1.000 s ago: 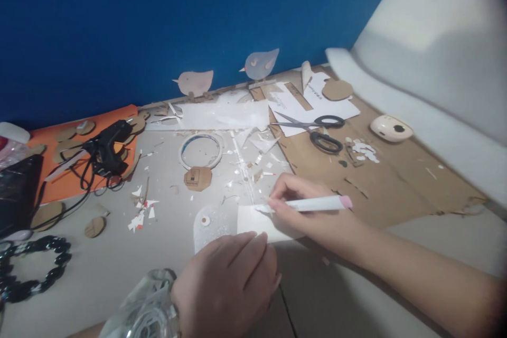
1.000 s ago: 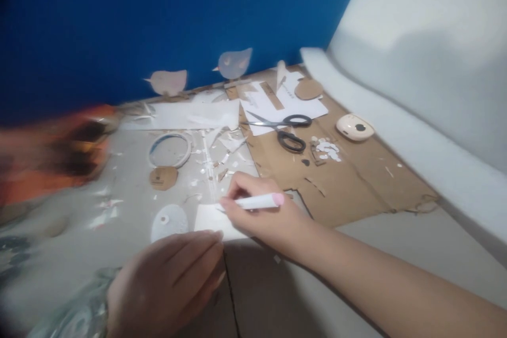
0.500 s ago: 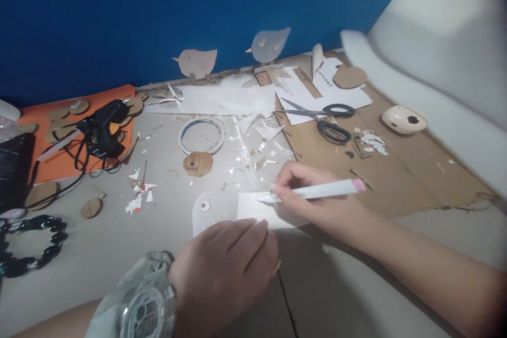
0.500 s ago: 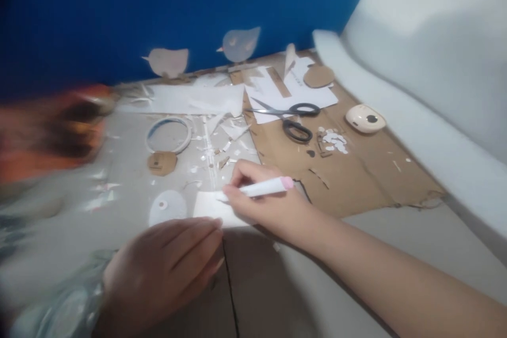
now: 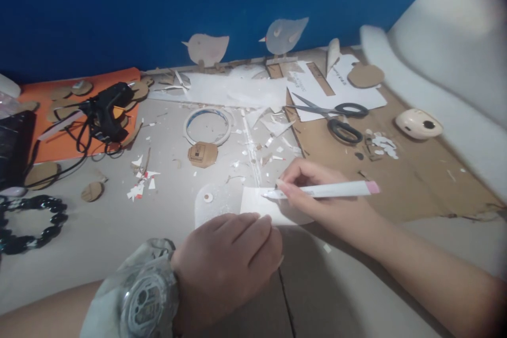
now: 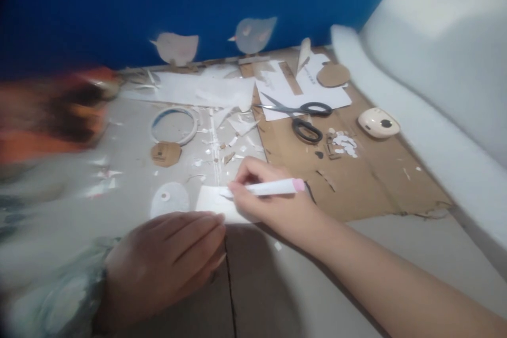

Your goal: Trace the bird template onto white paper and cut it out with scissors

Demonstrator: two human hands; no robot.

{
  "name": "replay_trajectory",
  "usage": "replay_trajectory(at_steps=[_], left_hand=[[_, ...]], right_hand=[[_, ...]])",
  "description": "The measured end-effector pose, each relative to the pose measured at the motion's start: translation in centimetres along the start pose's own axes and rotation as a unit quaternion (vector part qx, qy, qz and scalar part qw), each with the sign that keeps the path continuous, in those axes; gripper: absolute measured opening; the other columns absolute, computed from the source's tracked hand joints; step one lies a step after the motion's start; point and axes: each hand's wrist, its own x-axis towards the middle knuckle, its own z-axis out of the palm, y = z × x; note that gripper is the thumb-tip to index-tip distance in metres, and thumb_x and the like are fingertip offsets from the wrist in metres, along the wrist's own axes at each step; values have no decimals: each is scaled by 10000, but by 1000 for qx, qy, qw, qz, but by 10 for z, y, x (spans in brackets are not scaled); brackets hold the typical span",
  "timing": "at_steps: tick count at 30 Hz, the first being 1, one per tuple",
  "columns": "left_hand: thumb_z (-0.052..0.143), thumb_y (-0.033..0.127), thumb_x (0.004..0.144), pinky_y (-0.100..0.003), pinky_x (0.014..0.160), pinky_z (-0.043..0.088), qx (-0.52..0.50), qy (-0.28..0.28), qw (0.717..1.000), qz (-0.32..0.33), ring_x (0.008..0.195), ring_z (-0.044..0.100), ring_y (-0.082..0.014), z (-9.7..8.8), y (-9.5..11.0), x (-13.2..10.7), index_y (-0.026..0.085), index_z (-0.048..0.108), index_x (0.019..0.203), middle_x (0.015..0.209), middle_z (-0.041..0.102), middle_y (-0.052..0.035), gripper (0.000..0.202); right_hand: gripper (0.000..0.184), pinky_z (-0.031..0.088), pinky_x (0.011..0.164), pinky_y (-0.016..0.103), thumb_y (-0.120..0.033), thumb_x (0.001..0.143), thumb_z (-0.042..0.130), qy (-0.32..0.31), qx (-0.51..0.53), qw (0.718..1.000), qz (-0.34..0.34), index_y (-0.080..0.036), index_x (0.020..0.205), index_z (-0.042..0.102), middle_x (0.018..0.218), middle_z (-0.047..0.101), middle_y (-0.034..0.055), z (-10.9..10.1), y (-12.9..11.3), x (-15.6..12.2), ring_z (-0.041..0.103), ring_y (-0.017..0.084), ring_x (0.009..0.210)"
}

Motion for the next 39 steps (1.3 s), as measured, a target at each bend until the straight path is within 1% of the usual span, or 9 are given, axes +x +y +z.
replay_trajectory(at_steps=[10,14,16,20,24,28,32,35,39], left_hand=[[526,220,840,-272,618,546,2,7,1000,-4,760,639,-149,-2,1,0,133,622,929,872,689,-17,157],[501,212,853,-262,612,538,5,21,1000,-13,741,644,-139,-1,2,2,143,628,905,854,695,-4,154],[492,216,860,-257,612,534,10,24,1000,-17,740,644,-136,0,2,2,148,627,903,856,693,-3,158],[485,211,862,-256,616,535,12,22,1000,-11,735,641,-134,1,2,1,144,618,912,845,686,-14,157],[478,213,864,-267,596,534,7,17,1000,-11,717,630,-143,0,2,0,136,604,905,817,676,-26,153],[457,194,872,-282,628,543,0,-10,1000,2,743,629,-148,0,2,-2,132,597,917,833,672,-32,159],[483,207,856,-294,592,549,-9,7,1000,2,730,633,-160,1,1,0,122,607,910,833,678,-32,159],[497,203,850,-285,574,548,-7,24,1000,1,715,635,-156,0,0,2,118,617,902,832,684,-30,156],[509,200,846,-277,583,548,-7,18,1000,2,729,637,-152,-1,0,3,117,624,915,851,689,-28,158]], right_hand=[[136,370,513,225,-261,784,560,-20,5,1000,1,-199,670,520,642,567,-12,-2,-1,1,511,130,585],[122,382,518,227,-255,772,558,-36,3,999,22,-198,668,527,646,581,-11,-4,-4,1,530,138,597],[135,392,517,232,-270,778,548,-24,6,1000,18,-203,665,517,657,588,-8,-4,-3,-2,538,142,598],[161,393,501,233,-294,795,529,44,-22,999,9,-215,659,495,664,598,-6,0,-1,-8,539,141,576],[145,381,493,227,-275,775,554,12,-42,999,23,-213,653,506,643,609,-16,4,0,-9,543,138,572],[135,367,486,210,-268,771,562,7,-31,999,9,-203,660,523,612,587,-30,4,-3,-6,521,116,543],[122,379,495,211,-249,762,561,-12,-26,999,23,-194,656,534,615,592,-25,0,-9,-4,533,121,554],[135,385,493,214,-260,769,557,0,-30,999,31,-194,654,531,626,600,-17,-1,-10,-4,535,127,560],[126,383,488,209,-252,762,565,16,-35,999,14,-196,655,532,616,598,-19,-1,-6,-5,535,125,557]])
